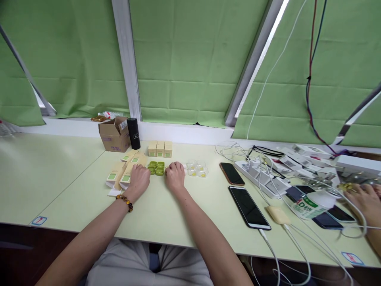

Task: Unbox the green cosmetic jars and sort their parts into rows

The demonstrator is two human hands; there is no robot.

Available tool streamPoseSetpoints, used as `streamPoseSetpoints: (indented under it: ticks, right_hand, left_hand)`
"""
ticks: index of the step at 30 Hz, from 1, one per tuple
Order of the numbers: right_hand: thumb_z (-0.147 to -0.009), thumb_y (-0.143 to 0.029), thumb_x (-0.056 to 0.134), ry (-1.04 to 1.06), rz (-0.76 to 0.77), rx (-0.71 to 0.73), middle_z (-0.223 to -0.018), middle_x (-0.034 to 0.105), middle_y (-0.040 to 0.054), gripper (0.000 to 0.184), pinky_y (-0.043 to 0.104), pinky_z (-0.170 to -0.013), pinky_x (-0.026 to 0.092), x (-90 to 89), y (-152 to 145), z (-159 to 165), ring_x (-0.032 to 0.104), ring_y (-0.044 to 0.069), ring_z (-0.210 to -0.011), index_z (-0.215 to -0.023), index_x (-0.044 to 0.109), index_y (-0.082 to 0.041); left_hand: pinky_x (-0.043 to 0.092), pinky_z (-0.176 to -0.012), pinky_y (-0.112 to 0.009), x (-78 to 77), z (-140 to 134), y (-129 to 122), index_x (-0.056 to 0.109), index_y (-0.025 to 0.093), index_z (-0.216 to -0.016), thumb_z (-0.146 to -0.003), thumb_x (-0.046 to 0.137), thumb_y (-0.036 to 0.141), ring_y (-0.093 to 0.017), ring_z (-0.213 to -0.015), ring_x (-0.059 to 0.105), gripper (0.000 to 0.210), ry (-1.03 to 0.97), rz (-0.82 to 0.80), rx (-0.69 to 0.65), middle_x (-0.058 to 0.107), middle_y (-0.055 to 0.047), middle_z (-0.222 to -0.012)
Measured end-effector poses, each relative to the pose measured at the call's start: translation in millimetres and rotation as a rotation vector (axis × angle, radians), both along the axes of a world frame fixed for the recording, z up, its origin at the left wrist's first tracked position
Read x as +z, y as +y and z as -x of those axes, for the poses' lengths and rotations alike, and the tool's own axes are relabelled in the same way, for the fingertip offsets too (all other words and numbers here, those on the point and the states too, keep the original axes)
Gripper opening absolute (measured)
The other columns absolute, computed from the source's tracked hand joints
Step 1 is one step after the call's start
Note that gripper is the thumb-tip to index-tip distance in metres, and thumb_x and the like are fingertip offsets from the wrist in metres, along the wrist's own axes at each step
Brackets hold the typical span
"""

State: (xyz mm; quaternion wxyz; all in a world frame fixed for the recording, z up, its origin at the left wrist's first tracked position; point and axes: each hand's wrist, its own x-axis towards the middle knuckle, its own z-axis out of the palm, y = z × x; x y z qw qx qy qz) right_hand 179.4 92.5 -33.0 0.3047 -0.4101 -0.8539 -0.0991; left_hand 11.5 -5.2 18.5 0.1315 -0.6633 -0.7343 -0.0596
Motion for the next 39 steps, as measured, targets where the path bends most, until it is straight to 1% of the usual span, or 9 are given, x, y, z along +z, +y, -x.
streamPoseSetpoints:
  ticks: [6, 10, 16, 19, 25, 29, 33, 36, 39]
  right_hand:
    - [-0.091, -0.011, 0.060, -0.010, 0.004, -0.004, -0.098, 0.068, 0.0114, 0.024, 0.041, -0.089, 0.035, 1.0, 0, 0, 0.046, 0.028, -0.104, -0.087, 0.081, -0.021]
    - [-0.091, -0.011, 0.060, -0.008, 0.003, -0.003, -0.099, 0.068, 0.0114, 0.022, 0.041, -0.089, 0.035, 1.5, 0, 0, 0.046, 0.028, -0.104, -0.087, 0.080, -0.021]
    - [-0.088, -0.011, 0.064, 0.037, 0.007, 0.004, -0.098, 0.068, 0.0108, 0.017, 0.040, -0.090, 0.036, 3.7, -3, -1, 0.046, 0.028, -0.105, -0.089, 0.078, -0.020]
    - [-0.089, -0.013, 0.064, 0.140, 0.028, 0.001, -0.097, 0.068, 0.0105, 0.015, 0.040, -0.090, 0.037, 5.4, -4, -4, 0.047, 0.028, -0.105, -0.088, 0.077, -0.020]
    - [-0.095, -0.017, 0.055, 0.405, 0.094, -0.064, -0.096, 0.068, 0.0105, 0.020, 0.040, -0.091, 0.041, 10.1, -5, -12, 0.049, 0.029, -0.104, -0.091, 0.074, -0.021]
    - [-0.097, -0.020, 0.049, 0.579, 0.122, -0.095, -0.095, 0.068, 0.0106, 0.022, 0.041, -0.093, 0.042, 15.4, -6, -20, 0.050, 0.029, -0.104, -0.094, 0.071, -0.020]
    - [-0.101, -0.026, 0.042, 0.741, 0.150, -0.149, -0.103, 0.070, 0.0113, 0.027, 0.040, -0.096, 0.042, 18.8, -2, -31, 0.052, 0.029, -0.110, -0.103, 0.068, -0.020]
    - [-0.100, -0.027, 0.040, 0.826, 0.166, -0.180, -0.094, 0.070, 0.0103, 0.029, 0.039, -0.095, 0.043, 19.4, 3, -38, 0.053, 0.029, -0.109, -0.107, 0.067, -0.020]
    - [-0.099, -0.026, 0.040, 0.859, 0.155, -0.201, -0.086, 0.068, 0.0088, 0.029, 0.039, -0.096, 0.042, 20.9, 7, -42, 0.054, 0.029, -0.107, -0.108, 0.067, -0.020]
  left_hand:
    - [0.038, -0.089, -0.043, 1.6, -1, -1, 0.075, 0.014, -0.081, -0.087, 0.051, 0.001, -0.030, -0.098, 0.064, 0.028, 0.004, 0.007, -0.016, 0.074, -0.017, -0.090]
    - [0.037, -0.089, -0.043, 2.4, 0, -1, 0.075, 0.014, -0.082, -0.086, 0.048, -0.001, -0.030, -0.099, 0.064, 0.031, 0.003, 0.007, -0.023, 0.074, -0.018, -0.091]
    - [0.037, -0.088, -0.042, 2.2, 0, -2, 0.073, 0.014, -0.080, -0.085, 0.047, -0.003, -0.030, -0.099, 0.063, 0.032, 0.002, 0.002, -0.025, 0.075, -0.017, -0.091]
    - [0.037, -0.089, -0.042, 2.0, 1, -2, 0.073, 0.015, -0.081, -0.085, 0.047, -0.003, -0.029, -0.098, 0.063, 0.032, -0.004, -0.006, -0.021, 0.075, -0.016, -0.090]
    - [0.037, -0.089, -0.042, 1.5, 2, -4, 0.073, 0.016, -0.090, -0.086, 0.050, 0.000, -0.030, -0.099, 0.063, 0.029, -0.022, -0.032, -0.028, 0.074, -0.016, -0.092]
    - [0.036, -0.090, -0.043, 3.1, 1, -7, 0.072, 0.016, -0.097, -0.087, 0.048, 0.000, -0.030, -0.102, 0.061, 0.031, -0.062, -0.099, -0.037, 0.074, -0.016, -0.096]
    - [0.037, -0.093, -0.043, 6.3, -5, -13, 0.069, 0.017, -0.107, -0.100, 0.042, 0.013, -0.029, -0.102, 0.060, 0.028, -0.159, -0.207, -0.150, 0.073, -0.014, -0.099]
    - [0.040, -0.091, -0.041, 7.2, -13, -19, 0.067, 0.018, -0.101, -0.105, 0.036, 0.019, -0.026, -0.097, 0.059, 0.031, -0.239, -0.218, -0.261, 0.072, -0.011, -0.096]
    - [0.042, -0.087, -0.039, 6.5, -22, -24, 0.064, 0.019, -0.093, -0.104, 0.037, 0.017, -0.025, -0.090, 0.059, 0.029, -0.286, -0.178, -0.324, 0.069, -0.009, -0.090]
